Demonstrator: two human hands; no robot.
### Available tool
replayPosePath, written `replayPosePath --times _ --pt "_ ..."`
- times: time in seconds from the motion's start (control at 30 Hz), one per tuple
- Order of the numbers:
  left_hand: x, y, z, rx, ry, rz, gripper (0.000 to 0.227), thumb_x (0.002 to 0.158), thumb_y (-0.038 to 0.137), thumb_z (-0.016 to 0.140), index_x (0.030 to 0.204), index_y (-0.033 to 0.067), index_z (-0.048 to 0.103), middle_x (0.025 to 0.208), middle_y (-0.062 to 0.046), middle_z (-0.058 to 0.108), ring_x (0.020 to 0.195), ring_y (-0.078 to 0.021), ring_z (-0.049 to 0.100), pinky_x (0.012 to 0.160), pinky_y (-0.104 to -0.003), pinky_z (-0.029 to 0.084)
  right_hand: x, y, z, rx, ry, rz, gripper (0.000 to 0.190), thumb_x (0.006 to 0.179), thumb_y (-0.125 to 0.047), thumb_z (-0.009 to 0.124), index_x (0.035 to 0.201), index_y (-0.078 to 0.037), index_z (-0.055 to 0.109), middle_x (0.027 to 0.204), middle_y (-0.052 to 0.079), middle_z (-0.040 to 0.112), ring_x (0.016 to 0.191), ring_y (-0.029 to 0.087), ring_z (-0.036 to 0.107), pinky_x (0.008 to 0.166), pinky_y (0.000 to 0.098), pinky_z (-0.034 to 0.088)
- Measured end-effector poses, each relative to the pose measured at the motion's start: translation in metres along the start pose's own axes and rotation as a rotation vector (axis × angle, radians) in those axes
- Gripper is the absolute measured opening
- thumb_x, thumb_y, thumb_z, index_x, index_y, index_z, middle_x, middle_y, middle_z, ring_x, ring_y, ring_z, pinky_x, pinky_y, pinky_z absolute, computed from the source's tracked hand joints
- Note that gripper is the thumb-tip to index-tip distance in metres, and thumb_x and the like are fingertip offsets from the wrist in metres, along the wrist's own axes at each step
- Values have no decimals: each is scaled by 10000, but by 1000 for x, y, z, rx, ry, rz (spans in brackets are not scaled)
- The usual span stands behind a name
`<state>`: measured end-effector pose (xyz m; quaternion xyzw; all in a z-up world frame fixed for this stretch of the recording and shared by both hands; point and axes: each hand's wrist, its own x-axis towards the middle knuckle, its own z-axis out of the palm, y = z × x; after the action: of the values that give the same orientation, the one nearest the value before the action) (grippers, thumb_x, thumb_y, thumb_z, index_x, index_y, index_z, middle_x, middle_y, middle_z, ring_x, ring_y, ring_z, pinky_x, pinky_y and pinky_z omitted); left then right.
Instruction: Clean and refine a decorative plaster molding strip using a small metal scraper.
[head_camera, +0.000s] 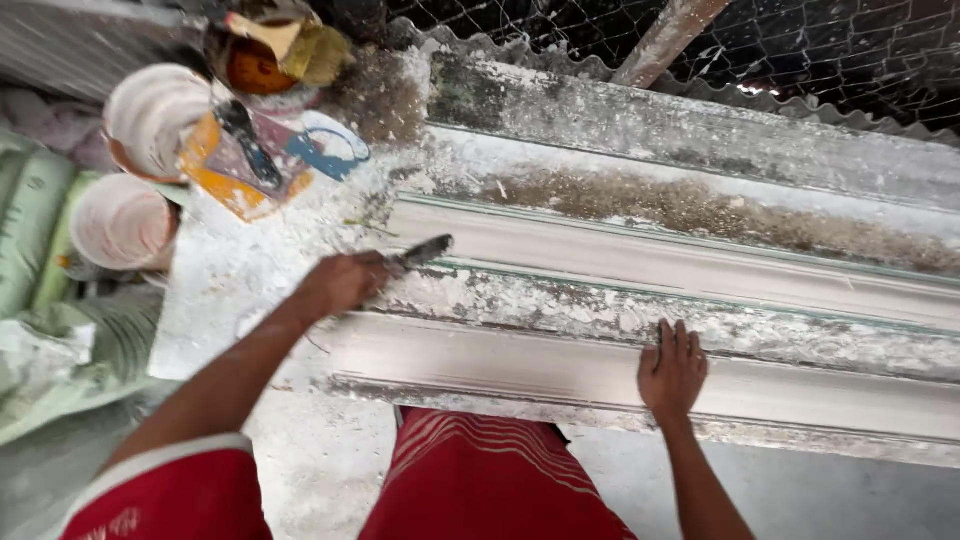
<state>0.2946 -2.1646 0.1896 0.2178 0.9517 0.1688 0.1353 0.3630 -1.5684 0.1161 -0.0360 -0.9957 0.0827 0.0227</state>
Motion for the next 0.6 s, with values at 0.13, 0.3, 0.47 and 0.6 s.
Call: replayPosePath --times 0.13,0.3,0.47,0.6 --pt "-9 -9 -23 27 15 69 303 936 304 645 1226 285 731 1121 -79 719 702 -271 711 641 -408 622 -9 2 -1 6 -9 43 566 1024 -385 420 1541 -170 505 1637 152 426 1519 391 339 1217 588 217" --pt "-8 -45 -16 97 -65 29 298 997 349 611 1276 367 712 963 -81 723 612 -222 692 590 -383 624 7 -2 -4 87 -53 90 594 1037 -397 406 1583 -164 425 1680 183 324 1538 424 263 1216 621 179" --pt "-9 -10 -11 108 -20 51 310 984 363 616 1280 336 707 948 -109 718 597 -230 675 548 -386 610 19 -6 -6 -46 -182 69 633 1008 -413 398 1611 -226 356 1691 166 239 1546 422 208 1194 647 163" --pt "-13 -25 -27 27 -71 28 337 976 348 599 1299 344 699 954 -92 720 568 -235 672 532 -394 599 36 -9 -11 27 -235 159 670 1004 -433 374 1626 -198 289 1716 181 170 1552 447 170 1168 676 153"
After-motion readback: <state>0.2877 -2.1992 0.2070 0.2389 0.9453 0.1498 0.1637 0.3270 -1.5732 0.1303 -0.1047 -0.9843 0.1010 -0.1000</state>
